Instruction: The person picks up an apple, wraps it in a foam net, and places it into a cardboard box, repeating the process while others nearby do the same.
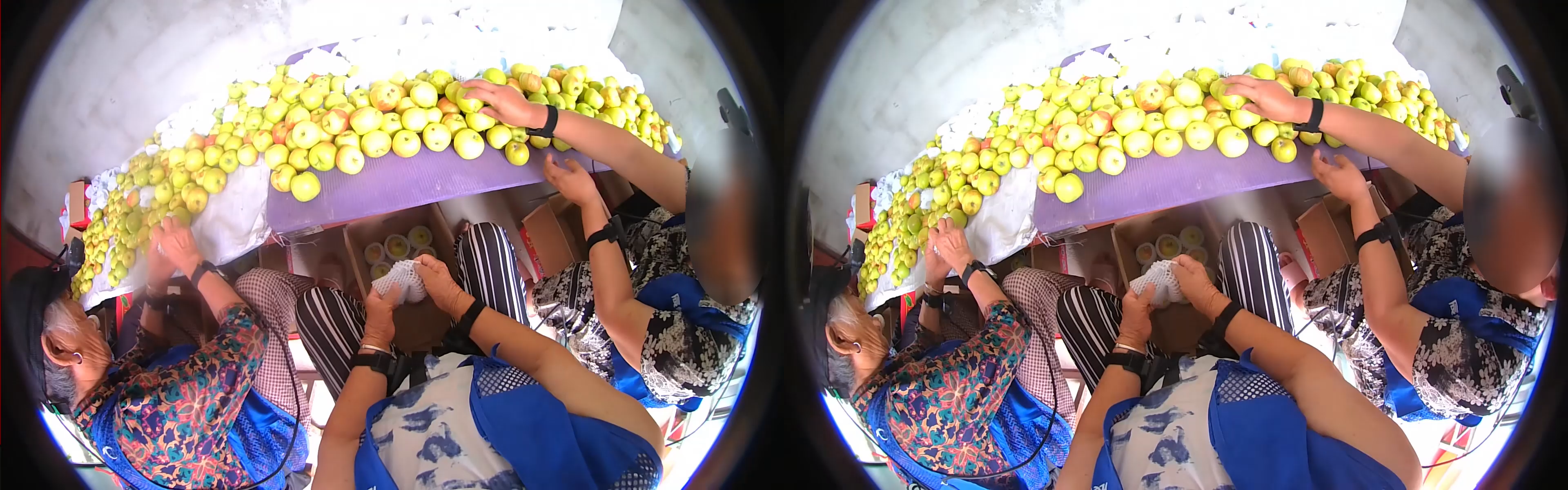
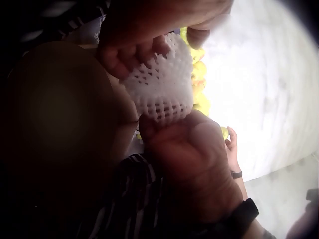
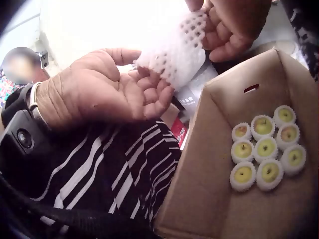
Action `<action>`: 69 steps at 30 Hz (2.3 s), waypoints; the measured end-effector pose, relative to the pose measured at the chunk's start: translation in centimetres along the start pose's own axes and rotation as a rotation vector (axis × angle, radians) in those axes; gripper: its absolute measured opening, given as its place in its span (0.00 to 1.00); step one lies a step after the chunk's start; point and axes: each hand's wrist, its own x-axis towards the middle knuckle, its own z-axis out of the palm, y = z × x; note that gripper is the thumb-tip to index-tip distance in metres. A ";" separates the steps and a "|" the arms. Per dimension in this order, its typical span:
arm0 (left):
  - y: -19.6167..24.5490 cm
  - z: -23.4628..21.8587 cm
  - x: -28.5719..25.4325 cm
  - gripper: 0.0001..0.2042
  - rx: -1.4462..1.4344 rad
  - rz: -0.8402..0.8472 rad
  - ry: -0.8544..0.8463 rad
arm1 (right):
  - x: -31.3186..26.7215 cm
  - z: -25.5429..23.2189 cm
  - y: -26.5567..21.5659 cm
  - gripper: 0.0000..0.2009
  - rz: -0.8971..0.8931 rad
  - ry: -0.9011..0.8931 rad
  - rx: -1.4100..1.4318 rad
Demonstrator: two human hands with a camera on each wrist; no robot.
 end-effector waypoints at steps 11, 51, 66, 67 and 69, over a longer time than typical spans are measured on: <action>-0.5 -0.9 0.8 0.08 0.160 0.164 0.192 | -0.1 0.0 -1.7 0.14 -0.317 0.107 -0.629; 0.6 -1.5 0.0 0.13 -0.398 -0.081 -0.105 | -2.7 1.8 0.5 0.14 0.622 -0.501 -0.436; 1.0 -0.8 -0.7 0.07 -0.215 -0.016 -0.066 | -2.1 1.4 6.4 0.11 0.610 -0.433 -0.695; 0.9 -0.8 -0.6 0.08 -0.211 -0.010 -0.081 | -1.0 0.0 10.3 0.13 0.389 -0.488 -0.823; 1.4 -0.1 -1.3 0.13 -0.172 -0.001 -0.049 | -0.4 -0.5 12.1 0.15 0.164 -0.538 -0.948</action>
